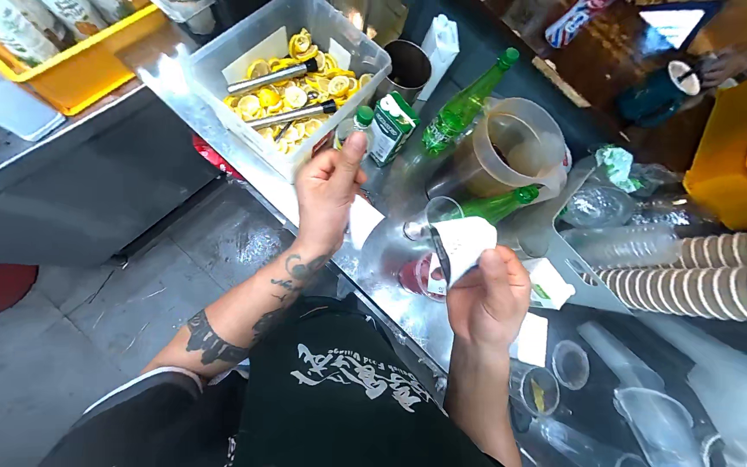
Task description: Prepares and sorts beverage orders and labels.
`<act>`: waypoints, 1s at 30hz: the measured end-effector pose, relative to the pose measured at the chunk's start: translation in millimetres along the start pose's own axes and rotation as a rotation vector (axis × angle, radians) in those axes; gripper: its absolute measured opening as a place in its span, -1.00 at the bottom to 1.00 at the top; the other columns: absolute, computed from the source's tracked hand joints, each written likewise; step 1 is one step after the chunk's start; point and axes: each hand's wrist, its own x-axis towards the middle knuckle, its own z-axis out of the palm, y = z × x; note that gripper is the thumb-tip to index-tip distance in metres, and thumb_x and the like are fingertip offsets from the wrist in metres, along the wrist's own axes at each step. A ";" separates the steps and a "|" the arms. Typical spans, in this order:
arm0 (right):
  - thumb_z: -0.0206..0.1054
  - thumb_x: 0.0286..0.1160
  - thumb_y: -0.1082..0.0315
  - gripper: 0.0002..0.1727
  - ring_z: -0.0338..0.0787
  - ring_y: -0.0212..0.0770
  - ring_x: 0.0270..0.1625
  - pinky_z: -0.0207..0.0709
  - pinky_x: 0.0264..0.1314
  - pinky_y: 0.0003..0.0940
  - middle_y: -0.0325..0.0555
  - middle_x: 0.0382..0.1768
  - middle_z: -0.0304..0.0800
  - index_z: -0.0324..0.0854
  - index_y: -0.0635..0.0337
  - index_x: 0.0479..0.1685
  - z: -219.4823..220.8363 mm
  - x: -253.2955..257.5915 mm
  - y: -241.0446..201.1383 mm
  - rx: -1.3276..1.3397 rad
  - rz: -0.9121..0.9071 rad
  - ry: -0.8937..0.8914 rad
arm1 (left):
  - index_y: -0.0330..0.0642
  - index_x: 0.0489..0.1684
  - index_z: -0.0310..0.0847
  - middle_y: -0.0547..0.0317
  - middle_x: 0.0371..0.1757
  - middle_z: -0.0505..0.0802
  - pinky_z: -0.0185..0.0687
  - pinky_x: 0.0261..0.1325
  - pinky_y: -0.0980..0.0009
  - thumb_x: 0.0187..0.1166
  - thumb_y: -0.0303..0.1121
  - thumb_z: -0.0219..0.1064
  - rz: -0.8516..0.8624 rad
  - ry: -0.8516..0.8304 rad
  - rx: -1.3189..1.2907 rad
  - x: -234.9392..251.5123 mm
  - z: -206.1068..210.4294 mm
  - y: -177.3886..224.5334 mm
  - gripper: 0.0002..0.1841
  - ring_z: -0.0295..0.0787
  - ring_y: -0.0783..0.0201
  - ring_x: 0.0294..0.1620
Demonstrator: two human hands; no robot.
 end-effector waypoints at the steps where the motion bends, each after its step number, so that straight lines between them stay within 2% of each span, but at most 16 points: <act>1: 0.36 0.65 0.25 -0.83 0.90 -0.21 -0.28 0.85 -0.24 -0.25 -0.04 -0.23 0.88 0.79 0.13 -0.16 1.2 -0.1 2.5 0.038 0.019 0.002 | -0.16 -0.57 0.59 0.27 -0.64 0.67 0.79 -0.39 0.29 0.88 -0.06 0.03 -0.052 -0.044 0.014 0.8 -2.3 3.5 -0.47 0.63 0.35 -0.64; 2: 0.35 0.67 0.24 -0.82 0.90 -0.19 -0.29 0.84 -0.27 -0.25 -0.02 -0.22 0.88 0.78 0.14 -0.16 1.1 -0.1 4.7 0.053 0.022 0.009 | -0.21 -0.53 0.66 0.22 -0.63 0.74 0.76 -0.33 0.31 0.91 0.03 -0.18 -0.103 -0.102 0.045 1.0 -6.2 7.7 -0.32 0.70 0.33 -0.59; 4: 0.32 0.69 0.26 -0.82 0.89 -0.19 -0.31 0.83 -0.28 -0.26 -0.02 -0.23 0.88 0.77 0.13 -0.19 -0.8 0.1 7.7 0.052 0.005 0.043 | -0.28 -0.28 0.75 0.11 -0.44 0.90 0.81 -0.12 0.28 0.86 0.14 -0.58 -0.170 -0.260 0.097 1.0 -19.7 15.4 -0.09 0.88 0.29 -0.34; 6: 0.27 0.71 0.27 -0.80 0.87 -0.20 -0.36 0.82 -0.30 -0.28 -0.02 -0.26 0.86 0.74 0.15 -0.22 -1.9 1.2 7.9 0.047 -0.025 0.077 | -0.31 -0.04 0.74 0.02 -0.20 0.95 0.83 0.04 0.21 0.77 0.22 -0.73 -0.212 -0.374 0.116 -0.3 -33.1 21.8 0.01 0.93 0.22 -0.12; 8: 0.25 0.72 0.28 -0.79 0.85 -0.21 -0.39 0.82 -0.30 -0.27 -0.04 -0.30 0.85 0.72 0.14 -0.24 -0.9 2.0 7.1 0.030 -0.042 0.104 | -0.31 0.08 0.72 0.00 -0.07 0.96 0.86 0.07 0.15 0.74 0.29 -0.73 -0.240 -0.413 0.123 -0.5 -43.4 27.0 0.04 0.94 0.16 -0.02; 10: 0.24 0.73 0.28 -0.80 0.83 -0.22 -0.39 0.81 -0.29 -0.27 -0.06 -0.31 0.82 0.70 0.13 -0.22 1.6 2.0 8.0 0.010 -0.052 0.119 | -0.32 0.10 0.72 0.00 -0.04 0.96 0.88 0.05 0.15 0.70 0.33 -0.74 -0.269 -0.415 0.125 1.5 -52.1 32.8 0.07 0.95 0.15 -0.02; 16: 0.22 0.74 0.26 -0.79 0.84 -0.23 -0.35 0.80 -0.27 -0.30 -0.09 -0.28 0.83 0.71 0.09 -0.21 19.9 0.3 16.1 -0.015 -0.067 0.124 | -0.30 0.10 0.74 -0.03 -0.04 0.96 0.88 0.02 0.16 0.66 0.39 -0.75 -0.353 -0.393 0.077 13.5 -76.0 48.5 0.11 0.95 0.14 -0.03; 23: 0.22 0.74 0.25 -0.80 0.83 -0.23 -0.40 0.79 -0.32 -0.30 -0.11 -0.33 0.82 0.70 0.09 -0.21 39.4 -9.2 32.5 -0.014 -0.048 0.153 | -0.30 0.09 0.72 -0.02 -0.06 0.95 0.87 0.03 0.19 0.68 0.36 -0.73 -0.410 -0.386 0.061 21.1 -97.8 59.8 0.08 0.95 0.16 -0.06; 26: 0.22 0.74 0.26 -0.79 0.82 -0.25 -0.38 0.78 -0.30 -0.33 -0.11 -0.31 0.82 0.71 0.10 -0.21 45.7 -11.7 35.5 -0.016 -0.034 0.164 | -0.35 0.21 0.67 -0.05 0.07 0.93 0.84 0.17 0.12 0.75 0.32 -0.64 -0.397 -0.376 0.126 22.2 -105.0 63.2 0.01 0.93 0.11 0.07; 30: 0.25 0.73 0.25 -0.81 0.84 -0.23 -0.40 0.81 -0.33 -0.29 -0.06 -0.30 0.84 0.71 0.11 -0.19 51.6 -10.6 37.5 -0.004 -0.018 0.164 | -0.26 0.46 0.59 0.09 0.34 0.84 0.72 0.48 0.11 0.87 0.18 -0.31 -0.246 -0.416 0.426 18.1 -115.1 71.0 -0.25 0.81 0.21 0.34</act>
